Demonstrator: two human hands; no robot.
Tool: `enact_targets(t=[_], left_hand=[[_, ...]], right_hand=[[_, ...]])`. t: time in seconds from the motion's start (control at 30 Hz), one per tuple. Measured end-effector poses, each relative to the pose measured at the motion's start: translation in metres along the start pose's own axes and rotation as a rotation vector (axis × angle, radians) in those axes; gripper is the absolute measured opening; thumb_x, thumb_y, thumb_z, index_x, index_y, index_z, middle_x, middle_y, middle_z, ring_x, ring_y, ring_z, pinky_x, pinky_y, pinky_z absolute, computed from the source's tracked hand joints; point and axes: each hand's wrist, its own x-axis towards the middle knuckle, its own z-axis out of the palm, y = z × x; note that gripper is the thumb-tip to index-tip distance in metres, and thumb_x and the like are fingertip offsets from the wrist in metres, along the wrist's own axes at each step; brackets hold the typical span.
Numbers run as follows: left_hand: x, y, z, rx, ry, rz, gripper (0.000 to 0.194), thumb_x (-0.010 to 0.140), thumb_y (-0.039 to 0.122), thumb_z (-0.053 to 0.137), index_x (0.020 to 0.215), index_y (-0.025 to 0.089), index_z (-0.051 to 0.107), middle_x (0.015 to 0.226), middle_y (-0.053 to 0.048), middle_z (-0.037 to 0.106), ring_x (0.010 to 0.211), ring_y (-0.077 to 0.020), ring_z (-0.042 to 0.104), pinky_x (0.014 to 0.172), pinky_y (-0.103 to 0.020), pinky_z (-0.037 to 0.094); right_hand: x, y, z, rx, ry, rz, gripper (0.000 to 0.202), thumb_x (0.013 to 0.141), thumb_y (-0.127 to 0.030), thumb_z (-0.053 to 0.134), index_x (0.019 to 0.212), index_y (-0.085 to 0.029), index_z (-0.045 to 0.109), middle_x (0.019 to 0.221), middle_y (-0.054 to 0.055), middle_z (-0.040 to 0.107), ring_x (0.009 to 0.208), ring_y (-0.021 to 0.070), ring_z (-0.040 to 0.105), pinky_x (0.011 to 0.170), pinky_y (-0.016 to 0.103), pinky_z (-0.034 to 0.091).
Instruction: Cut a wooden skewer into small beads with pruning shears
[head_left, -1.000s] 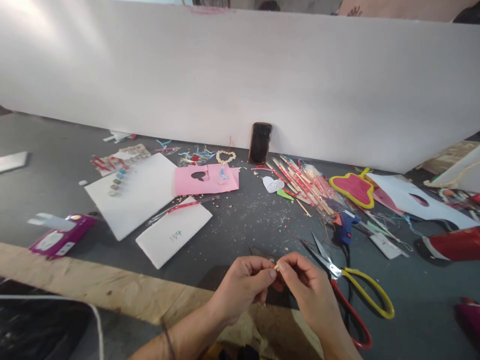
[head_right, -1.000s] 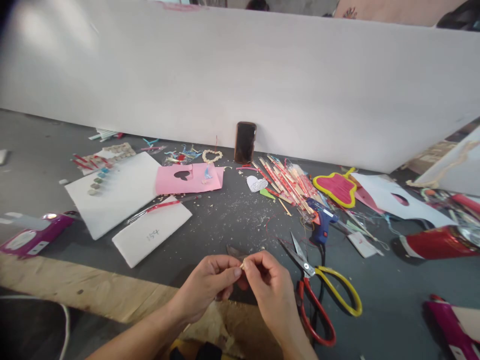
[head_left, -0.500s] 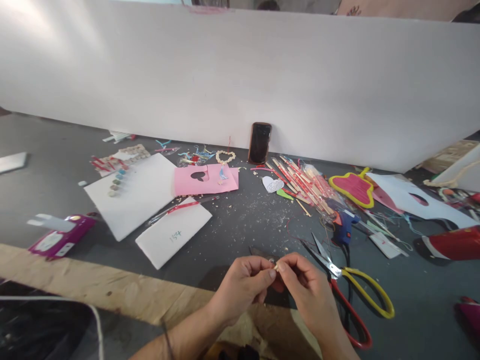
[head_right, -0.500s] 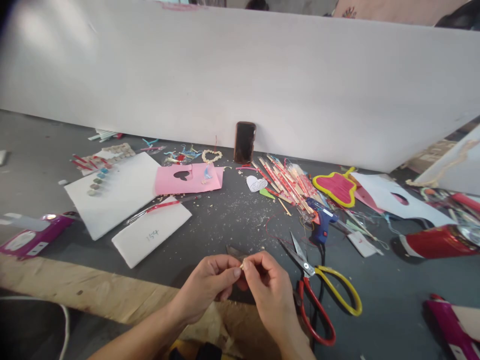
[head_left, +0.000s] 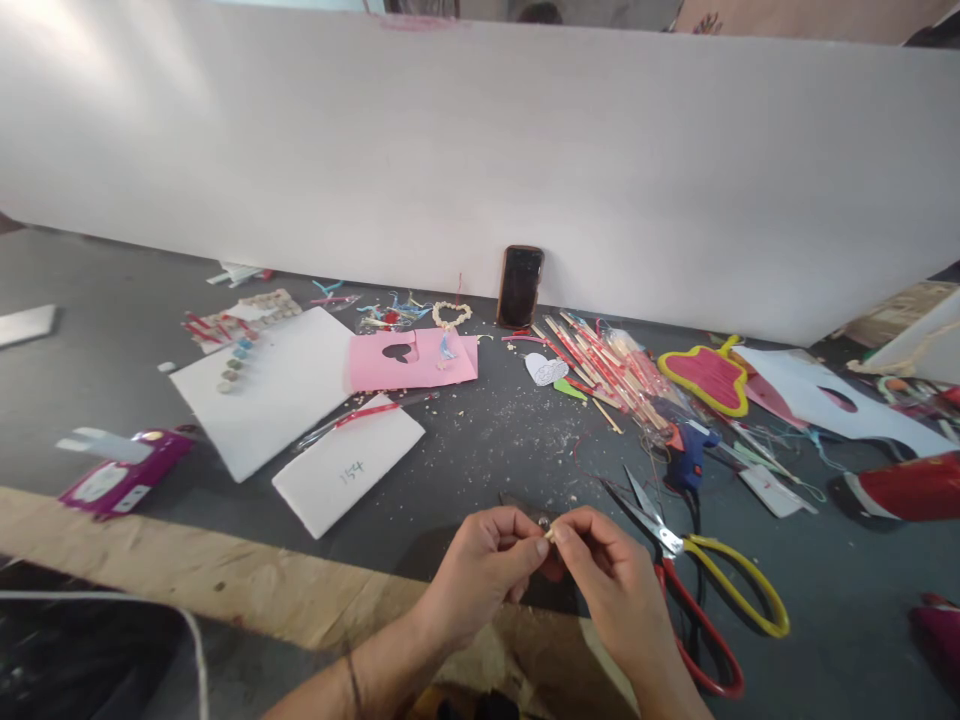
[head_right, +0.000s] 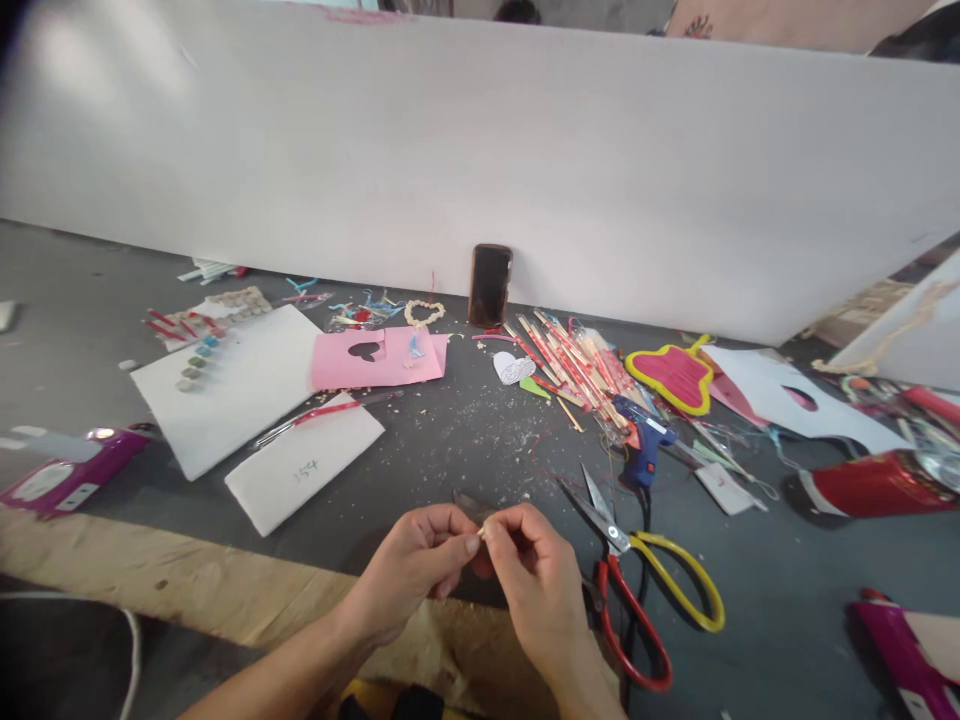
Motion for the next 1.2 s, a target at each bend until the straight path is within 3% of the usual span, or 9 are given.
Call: enact_targets(t=[0.33, 0.47, 0.63, 0.83, 1.07, 1.2], left_hand=[[-0.001, -0.001, -0.004, -0.007, -0.001, 0.024, 0.021, 0.075, 0.031, 0.062, 0.069, 0.013, 0.054, 0.062, -0.003, 0.064, 0.04, -0.0028, 0.035, 0.039, -0.017, 0.023], [-0.001, 0.0, -0.007, -0.022, 0.006, 0.012, 0.019, 0.076, 0.03, 0.061, 0.071, 0.013, 0.053, 0.064, -0.005, 0.067, 0.039, -0.0026, 0.034, 0.039, -0.017, 0.021], [-0.002, 0.004, -0.013, -0.022, 0.023, 0.005, 0.02, 0.076, 0.03, 0.06, 0.071, 0.013, 0.052, 0.064, -0.005, 0.067, 0.038, -0.0022, 0.033, 0.039, -0.017, 0.019], [-0.001, 0.009, -0.02, 0.01, 0.037, 0.011, 0.021, 0.077, 0.032, 0.059, 0.071, 0.013, 0.053, 0.066, -0.005, 0.067, 0.039, -0.002, 0.033, 0.039, -0.018, 0.019], [0.002, 0.012, -0.027, 0.031, 0.057, 0.025, 0.024, 0.078, 0.035, 0.059, 0.07, 0.013, 0.054, 0.066, -0.004, 0.066, 0.04, -0.0017, 0.034, 0.04, -0.018, 0.02], [0.006, 0.014, -0.031, 0.037, 0.067, 0.039, 0.024, 0.079, 0.034, 0.059, 0.07, 0.012, 0.055, 0.067, -0.004, 0.065, 0.04, -0.0015, 0.033, 0.04, -0.018, 0.02]], right_hand=[[0.001, 0.001, -0.001, -0.075, 0.032, -0.012, 0.025, 0.083, -0.041, 0.05, 0.074, -0.019, 0.058, 0.061, 0.0, 0.058, 0.058, 0.0136, 0.053, 0.055, 0.023, 0.042], [0.015, 0.007, -0.017, -0.393, 0.11, -0.124, 0.022, 0.085, -0.038, 0.048, 0.08, -0.02, 0.059, 0.071, 0.002, 0.061, 0.063, 0.0156, 0.056, 0.059, 0.026, 0.044], [0.039, 0.018, -0.022, -0.904, 0.021, -0.304, 0.02, 0.087, -0.028, 0.043, 0.081, -0.02, 0.06, 0.081, 0.005, 0.062, 0.074, 0.0181, 0.058, 0.068, 0.03, 0.044], [0.052, 0.022, -0.014, -0.99, 0.024, -0.308, 0.022, 0.086, -0.02, 0.043, 0.086, -0.019, 0.065, 0.084, 0.006, 0.065, 0.079, 0.0184, 0.06, 0.073, 0.03, 0.044], [0.022, 0.02, -0.053, -0.99, 0.124, -0.29, 0.023, 0.089, -0.025, 0.04, 0.091, -0.018, 0.061, 0.091, 0.006, 0.063, 0.082, 0.0188, 0.061, 0.074, 0.031, 0.047], [-0.008, 0.035, -0.065, -1.047, -0.018, -0.254, 0.015, 0.086, -0.029, 0.047, 0.093, -0.021, 0.058, 0.091, 0.006, 0.061, 0.086, 0.0205, 0.059, 0.073, 0.034, 0.048]])
